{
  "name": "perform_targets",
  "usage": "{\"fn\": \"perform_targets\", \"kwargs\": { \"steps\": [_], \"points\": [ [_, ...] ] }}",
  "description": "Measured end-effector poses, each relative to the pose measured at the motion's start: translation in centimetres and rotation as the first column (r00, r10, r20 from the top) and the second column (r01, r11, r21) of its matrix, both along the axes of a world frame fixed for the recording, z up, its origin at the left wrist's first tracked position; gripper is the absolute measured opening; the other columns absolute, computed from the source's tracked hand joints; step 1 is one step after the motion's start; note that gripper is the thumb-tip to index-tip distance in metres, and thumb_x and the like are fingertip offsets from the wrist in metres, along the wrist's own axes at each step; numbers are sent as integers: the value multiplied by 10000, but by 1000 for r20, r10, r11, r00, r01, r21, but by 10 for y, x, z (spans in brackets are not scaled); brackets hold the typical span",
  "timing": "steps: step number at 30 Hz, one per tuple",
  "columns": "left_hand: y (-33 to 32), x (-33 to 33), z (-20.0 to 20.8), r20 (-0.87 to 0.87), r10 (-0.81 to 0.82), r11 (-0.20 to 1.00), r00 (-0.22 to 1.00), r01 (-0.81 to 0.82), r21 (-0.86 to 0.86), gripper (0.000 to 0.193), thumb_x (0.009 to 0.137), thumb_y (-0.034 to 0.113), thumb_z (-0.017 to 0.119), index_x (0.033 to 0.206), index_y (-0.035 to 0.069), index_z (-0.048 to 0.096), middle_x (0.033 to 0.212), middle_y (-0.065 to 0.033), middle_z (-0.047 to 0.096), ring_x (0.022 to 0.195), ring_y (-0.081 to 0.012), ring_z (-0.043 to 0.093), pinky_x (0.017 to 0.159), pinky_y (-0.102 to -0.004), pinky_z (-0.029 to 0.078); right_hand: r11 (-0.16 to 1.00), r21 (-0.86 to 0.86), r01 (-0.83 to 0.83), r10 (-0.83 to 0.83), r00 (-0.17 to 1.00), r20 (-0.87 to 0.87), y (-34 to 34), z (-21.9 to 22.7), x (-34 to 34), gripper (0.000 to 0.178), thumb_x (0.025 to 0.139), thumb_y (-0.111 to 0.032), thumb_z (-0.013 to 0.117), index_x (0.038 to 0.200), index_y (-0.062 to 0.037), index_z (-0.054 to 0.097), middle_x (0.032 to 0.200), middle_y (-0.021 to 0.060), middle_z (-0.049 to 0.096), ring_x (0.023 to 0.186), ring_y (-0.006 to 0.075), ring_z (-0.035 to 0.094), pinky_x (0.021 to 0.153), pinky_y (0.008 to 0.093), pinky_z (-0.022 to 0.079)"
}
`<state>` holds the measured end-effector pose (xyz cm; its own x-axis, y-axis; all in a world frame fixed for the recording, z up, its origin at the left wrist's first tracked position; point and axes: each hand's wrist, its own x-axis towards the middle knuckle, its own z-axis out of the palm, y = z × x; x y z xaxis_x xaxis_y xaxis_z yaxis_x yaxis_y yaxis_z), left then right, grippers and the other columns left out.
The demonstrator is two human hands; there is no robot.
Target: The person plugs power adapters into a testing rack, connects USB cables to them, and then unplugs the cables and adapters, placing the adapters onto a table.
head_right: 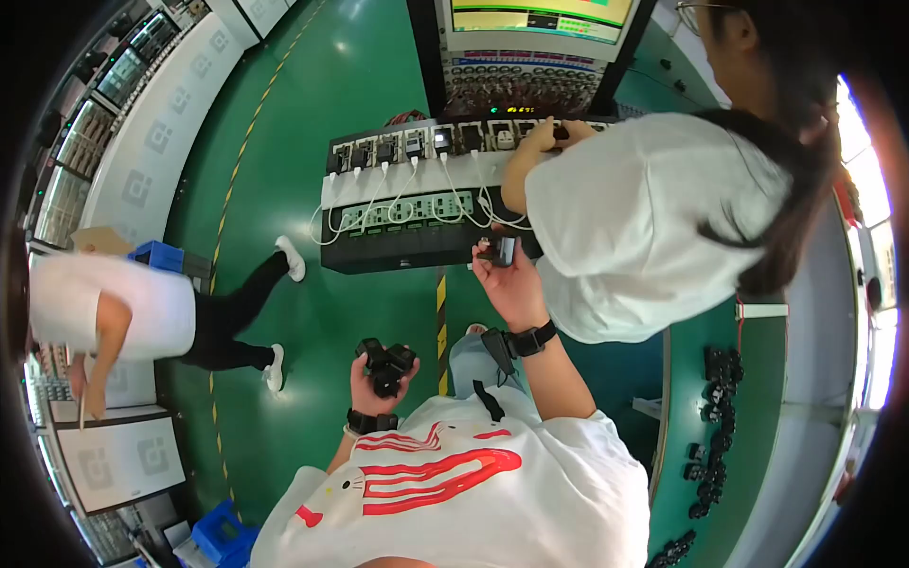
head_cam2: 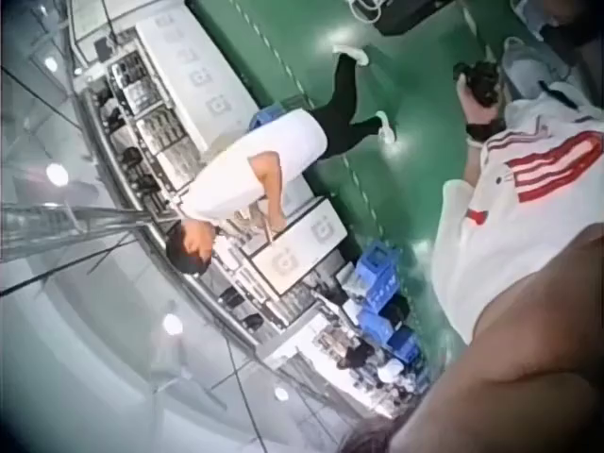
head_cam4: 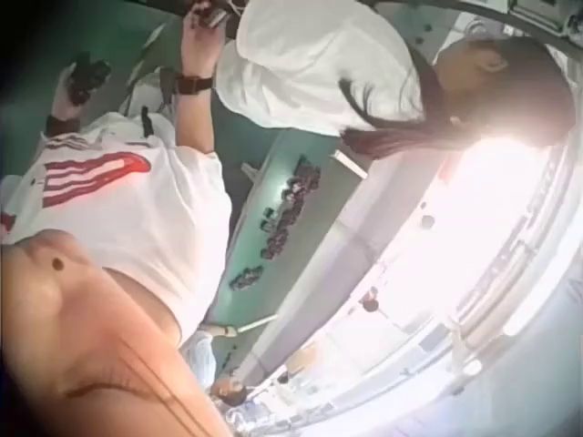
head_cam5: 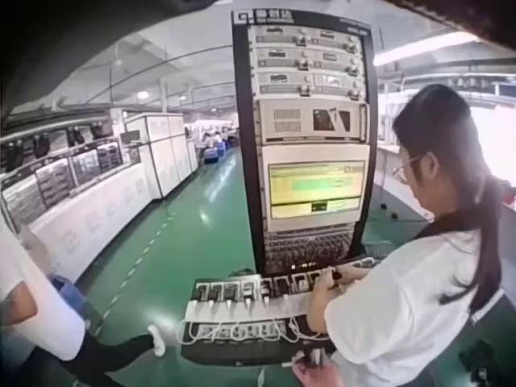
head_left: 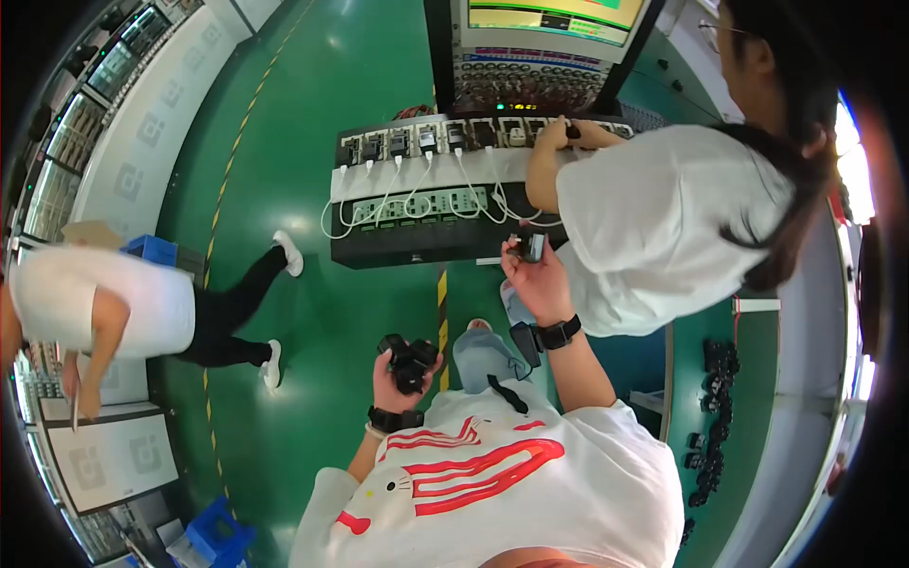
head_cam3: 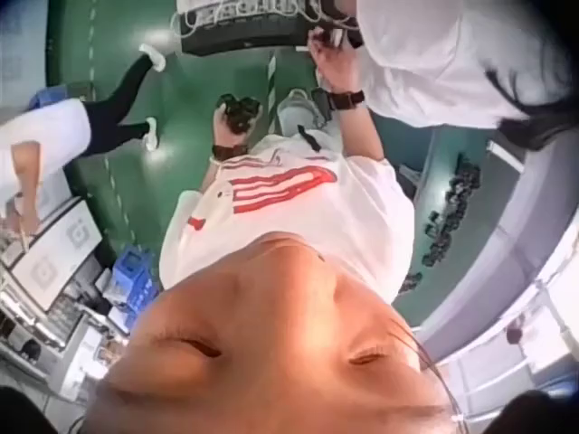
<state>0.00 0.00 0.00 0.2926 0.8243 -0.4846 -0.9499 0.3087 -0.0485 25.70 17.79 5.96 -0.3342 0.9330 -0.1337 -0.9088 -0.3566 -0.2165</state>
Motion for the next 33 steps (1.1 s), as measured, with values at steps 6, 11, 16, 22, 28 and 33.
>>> {"fn": "perform_targets", "kwargs": {
  "steps": [6, 11, 16, 22, 28, 33],
  "points": [
    [114, 7, 32, -109, -28, 999, 994, 32, 35, 376, 842, 421, 580, 1120, 167, 582, 1314, -149, 471, 1246, -415, 407, 738, -413, 560, 979, -15, -202, 201, 978, -52, 80, -41, -19, 425, 943, -158, 547, 1323, -16, 422, 1137, 135, 573, 1055, 273, 562, 875, 362, 506],
    [182, 6, 34, -56, -32, 998, 998, 36, 60, 391, 849, 426, 562, 1162, 194, 579, 1361, -135, 447, 1276, -408, 386, 769, -429, 555, 995, 52, -84, 45, 854, 519, 96, -50, -53, 376, 936, -175, 572, 1283, -66, 479, 1133, 93, 601, 1040, 177, 574, 875, 308, 490],
    [240, -7, 31, -54, -189, 980, 981, 192, 58, 407, 852, 427, 545, 1177, 183, 574, 1383, -142, 430, 1264, -419, 397, 778, -430, 557, 962, 201, 183, -247, 899, 361, 127, -123, -47, 366, 932, -198, 579, 1276, -110, 492, 1196, 64, 563, 1109, 200, 535, 943, 387, 453],
    [305, -41, 28, -42, -275, 960, 960, 277, 44, 415, 850, 414, 548, 1171, 150, 570, 1314, -160, 488, 1224, -430, 434, 736, -422, 561, 846, 255, 468, -401, 243, 883, 185, -60, -75, 481, 908, -60, 565, 1351, 8, 390, 1247, 104, 503, 1116, 165, 496, 981, 297, 400],
    [383, -73, 47, 16, -346, 938, 938, 345, 37, 398, 857, 410, 573, 1146, 137, 569, 1281, -192, 503, 1233, -417, 430, 763, -413, 547, 743, 378, 552, -379, -118, 918, 277, -79, -28, 548, 818, -71, 674, 1309, 19, 446, 1150, 149, 497, 1036, 245, 552, 922, 333, 437],
    [439, -78, 63, 17, -364, 931, 931, 365, -19, 522, 835, 429, 588, 1115, -10, 546, 1144, -217, 579, 1149, -392, 518, 706, -362, 556, 897, 322, 302, -81, -605, 792, 317, -76, -29, 561, 768, -96, 708, 1287, -37, 502, 1119, 191, 485, 980, 341, 538, 873, 381, 445]
  ]
}}
